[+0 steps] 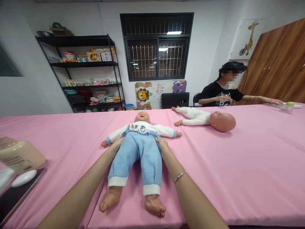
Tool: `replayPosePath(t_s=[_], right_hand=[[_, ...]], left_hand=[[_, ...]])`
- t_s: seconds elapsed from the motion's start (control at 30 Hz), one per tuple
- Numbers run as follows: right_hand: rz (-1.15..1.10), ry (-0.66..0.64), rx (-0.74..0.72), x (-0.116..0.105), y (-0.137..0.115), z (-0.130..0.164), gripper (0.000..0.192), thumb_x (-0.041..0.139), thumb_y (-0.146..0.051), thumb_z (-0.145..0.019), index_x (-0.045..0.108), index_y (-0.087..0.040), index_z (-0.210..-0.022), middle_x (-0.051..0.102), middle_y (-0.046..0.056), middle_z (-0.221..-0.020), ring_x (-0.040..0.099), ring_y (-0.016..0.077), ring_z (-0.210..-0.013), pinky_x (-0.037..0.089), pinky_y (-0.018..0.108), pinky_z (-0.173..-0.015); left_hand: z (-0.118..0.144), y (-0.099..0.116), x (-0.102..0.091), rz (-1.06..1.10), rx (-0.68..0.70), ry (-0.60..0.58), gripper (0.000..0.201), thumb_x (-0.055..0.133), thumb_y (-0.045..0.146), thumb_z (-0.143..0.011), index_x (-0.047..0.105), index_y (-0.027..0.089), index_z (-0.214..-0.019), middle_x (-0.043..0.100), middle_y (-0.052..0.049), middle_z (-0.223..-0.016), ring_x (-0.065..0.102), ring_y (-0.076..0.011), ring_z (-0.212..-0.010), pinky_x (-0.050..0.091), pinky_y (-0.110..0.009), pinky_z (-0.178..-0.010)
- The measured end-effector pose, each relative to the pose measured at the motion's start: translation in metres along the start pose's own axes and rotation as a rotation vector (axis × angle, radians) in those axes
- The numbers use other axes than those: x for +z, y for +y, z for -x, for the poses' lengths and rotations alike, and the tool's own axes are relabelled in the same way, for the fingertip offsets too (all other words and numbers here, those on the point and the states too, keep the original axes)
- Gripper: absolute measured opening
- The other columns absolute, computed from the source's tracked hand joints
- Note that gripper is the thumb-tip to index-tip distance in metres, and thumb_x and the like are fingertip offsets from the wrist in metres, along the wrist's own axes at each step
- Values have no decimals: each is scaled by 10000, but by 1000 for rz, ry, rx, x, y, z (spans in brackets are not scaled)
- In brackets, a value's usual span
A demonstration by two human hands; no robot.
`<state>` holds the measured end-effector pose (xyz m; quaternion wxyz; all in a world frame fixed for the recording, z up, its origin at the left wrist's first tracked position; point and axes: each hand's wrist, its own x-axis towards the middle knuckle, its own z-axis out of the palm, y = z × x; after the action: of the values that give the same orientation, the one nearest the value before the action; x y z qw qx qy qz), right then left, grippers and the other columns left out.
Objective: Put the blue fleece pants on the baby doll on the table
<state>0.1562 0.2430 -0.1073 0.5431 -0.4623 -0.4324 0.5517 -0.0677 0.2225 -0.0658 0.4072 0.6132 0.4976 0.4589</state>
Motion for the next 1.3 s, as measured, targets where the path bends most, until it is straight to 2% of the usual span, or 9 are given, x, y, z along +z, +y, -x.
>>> replayPosePath(t_s=[0.1,0.3,0.47,0.6,0.7,0.87,1.1,1.23,1.3], right_hand=[[-102,98,201,-1,2,-5,221,538,-302,-663,644,-144,-776,696,103,-831,640,245,-818,513,378,-732],[13,172,63,-3,-5,-4,149,561,-304,-618,613,-175,-674,672,61,-712,610,244,-765,487,367,-694],[137,189,-195,-1,-16,2,202,608,-333,-579,581,-178,-707,633,17,-719,562,221,-810,438,334,-766],[125,-79,-351,10,-22,16,411,622,-411,-648,566,-188,-988,623,39,-1038,543,203,-982,409,316,-868],[274,-176,-384,13,-23,21,403,643,-431,-657,582,-180,-966,625,33,-1001,550,195,-928,410,317,-836],[421,-124,-353,9,-20,14,335,633,-479,-639,521,-166,-603,522,-19,-598,458,129,-607,349,262,-572],[-26,-97,-94,5,-13,9,411,660,-494,-597,554,-180,-840,637,33,-801,554,162,-704,429,278,-631],[302,108,-232,-2,-12,7,362,667,-504,-572,537,-180,-665,589,3,-605,531,176,-651,406,290,-604],[373,78,-234,-3,-14,10,359,632,-521,-605,566,-169,-637,605,18,-602,549,206,-688,417,311,-623]], left_hand=[[4,7,-9,-27,36,41,437,553,503,-725,616,131,-946,663,-75,-868,577,-216,-811,457,-326,-712],[0,7,-25,-267,118,329,373,603,517,-672,581,151,-739,549,31,-667,499,-126,-658,387,-233,-625],[2,7,-17,-194,154,165,409,580,470,-711,586,150,-966,634,-36,-941,553,-206,-931,407,-303,-856],[4,13,-9,-84,147,31,511,548,412,-745,512,149,-1181,534,-90,-1256,438,-236,-1202,287,-326,-1041],[4,15,-9,-98,130,68,508,529,425,-762,508,165,-1199,514,-83,-1288,423,-240,-1224,273,-337,-1059],[-2,5,-12,-121,167,54,501,542,441,-757,542,147,-1163,585,-85,-1196,507,-247,-1128,341,-372,-1006],[-2,-2,-16,-254,47,35,527,521,554,-738,636,167,-1076,652,-78,-1093,538,-285,-1090,368,-385,-963],[8,6,-27,-333,-123,31,549,572,593,-673,673,167,-1004,680,-98,-1025,546,-319,-1082,364,-396,-960],[12,8,-28,-215,-140,-43,523,579,570,-679,673,164,-995,677,-91,-1037,557,-302,-1072,386,-378,-949]])
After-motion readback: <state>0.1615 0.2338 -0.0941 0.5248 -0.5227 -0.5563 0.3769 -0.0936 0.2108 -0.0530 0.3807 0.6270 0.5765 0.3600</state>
